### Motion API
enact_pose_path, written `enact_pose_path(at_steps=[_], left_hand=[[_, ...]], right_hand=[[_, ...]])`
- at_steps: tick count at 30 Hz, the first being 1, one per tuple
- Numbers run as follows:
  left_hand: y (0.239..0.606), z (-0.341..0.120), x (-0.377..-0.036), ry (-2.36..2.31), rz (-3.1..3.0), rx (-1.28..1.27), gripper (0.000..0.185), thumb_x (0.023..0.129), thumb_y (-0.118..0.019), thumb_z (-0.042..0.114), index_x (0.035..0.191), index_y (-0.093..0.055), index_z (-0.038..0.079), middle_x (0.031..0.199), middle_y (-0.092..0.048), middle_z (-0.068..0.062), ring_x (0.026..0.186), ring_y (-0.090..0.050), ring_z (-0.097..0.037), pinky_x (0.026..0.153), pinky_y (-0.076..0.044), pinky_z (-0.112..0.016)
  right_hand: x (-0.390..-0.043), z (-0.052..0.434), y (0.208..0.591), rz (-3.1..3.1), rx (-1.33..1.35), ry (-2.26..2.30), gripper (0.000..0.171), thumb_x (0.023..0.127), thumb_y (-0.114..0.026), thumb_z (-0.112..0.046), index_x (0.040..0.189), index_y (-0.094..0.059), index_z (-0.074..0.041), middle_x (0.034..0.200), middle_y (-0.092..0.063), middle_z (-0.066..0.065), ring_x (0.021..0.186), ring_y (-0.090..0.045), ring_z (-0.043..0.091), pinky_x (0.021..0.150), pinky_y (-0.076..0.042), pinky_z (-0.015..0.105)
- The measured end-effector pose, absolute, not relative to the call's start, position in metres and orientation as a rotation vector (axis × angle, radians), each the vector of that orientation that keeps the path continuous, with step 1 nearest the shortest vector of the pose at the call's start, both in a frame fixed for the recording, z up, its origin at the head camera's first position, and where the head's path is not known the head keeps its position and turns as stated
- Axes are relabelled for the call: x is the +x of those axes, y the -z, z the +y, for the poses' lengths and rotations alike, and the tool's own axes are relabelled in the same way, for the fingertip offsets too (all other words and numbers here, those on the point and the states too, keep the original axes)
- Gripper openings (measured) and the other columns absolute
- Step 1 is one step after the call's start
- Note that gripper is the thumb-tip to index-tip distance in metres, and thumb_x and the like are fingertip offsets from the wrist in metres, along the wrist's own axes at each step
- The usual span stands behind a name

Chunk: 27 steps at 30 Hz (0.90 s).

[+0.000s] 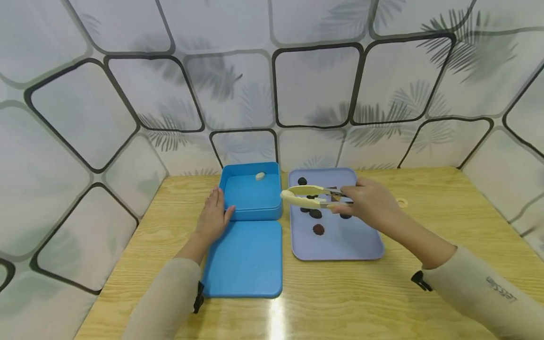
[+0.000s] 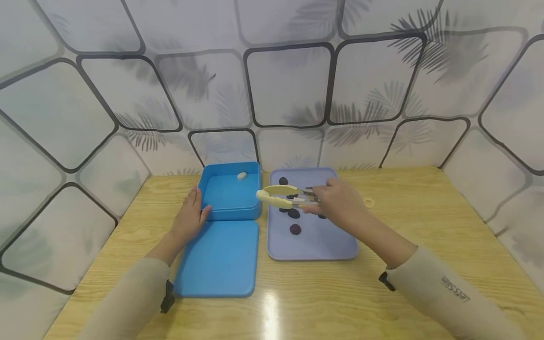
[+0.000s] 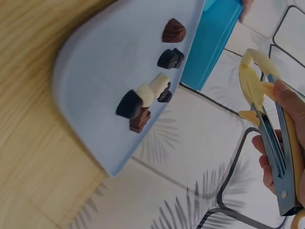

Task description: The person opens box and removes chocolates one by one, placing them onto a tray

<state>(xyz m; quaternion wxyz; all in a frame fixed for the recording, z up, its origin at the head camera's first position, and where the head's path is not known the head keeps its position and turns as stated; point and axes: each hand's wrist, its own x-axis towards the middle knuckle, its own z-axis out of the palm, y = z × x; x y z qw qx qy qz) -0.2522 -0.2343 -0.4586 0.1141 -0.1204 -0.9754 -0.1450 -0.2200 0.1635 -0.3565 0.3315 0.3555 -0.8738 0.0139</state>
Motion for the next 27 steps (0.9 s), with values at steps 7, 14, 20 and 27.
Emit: enact_pose_path(at_steps=[7, 14, 20, 27], left_hand=[[0.460, -0.235, -0.253, 0.413, -2.841, -0.367, 0.067, 0.101, -0.044, 0.028, 0.141, -0.020, -0.019, 0.149, -0.018, -0.036, 0.139, -0.019, -0.046, 0.114, -0.018, -0.053], [0.460, -0.235, -0.252, 0.401, -2.846, -0.372, 0.066, 0.101, -0.043, 0.029, 0.140, -0.021, -0.019, 0.148, -0.020, -0.036, 0.139, -0.021, -0.046, 0.114, -0.019, -0.053], [0.461, -0.235, -0.252, 0.394, -2.852, -0.365, 0.067, 0.101, -0.042, 0.030, 0.141, -0.020, -0.018, 0.149, -0.020, -0.035, 0.139, -0.020, -0.046, 0.113, -0.019, -0.053], [0.459, -0.234, -0.253, 0.406, -2.852, -0.364, 0.067, 0.101, -0.042, 0.031, 0.141, -0.020, -0.018, 0.149, -0.020, -0.034, 0.140, -0.020, -0.045, 0.114, -0.018, -0.052]], right_hand=[[-0.206, 0.187, 0.358, -2.309, 0.911, 0.018, 0.090, 0.084, -0.014, -0.074, 0.079, -0.071, -0.004, 0.055, -0.053, 0.002, 0.050, -0.039, 0.013, 0.040, -0.030, 0.022], [-0.198, 0.208, 0.359, -2.257, 0.942, 0.041, 0.087, 0.088, -0.016, -0.072, 0.074, -0.069, -0.004, 0.053, -0.054, 0.003, 0.047, -0.040, 0.014, 0.038, -0.033, 0.024], [-0.191, 0.224, 0.364, -2.242, 0.912, 0.047, 0.086, 0.088, -0.017, -0.072, 0.075, -0.071, -0.005, 0.054, -0.056, 0.003, 0.048, -0.042, 0.015, 0.038, -0.035, 0.027], [-0.188, 0.237, 0.374, -2.263, 0.877, 0.082, 0.088, 0.087, -0.016, -0.073, 0.071, -0.069, -0.005, 0.050, -0.051, 0.003, 0.045, -0.039, 0.014, 0.035, -0.030, 0.025]])
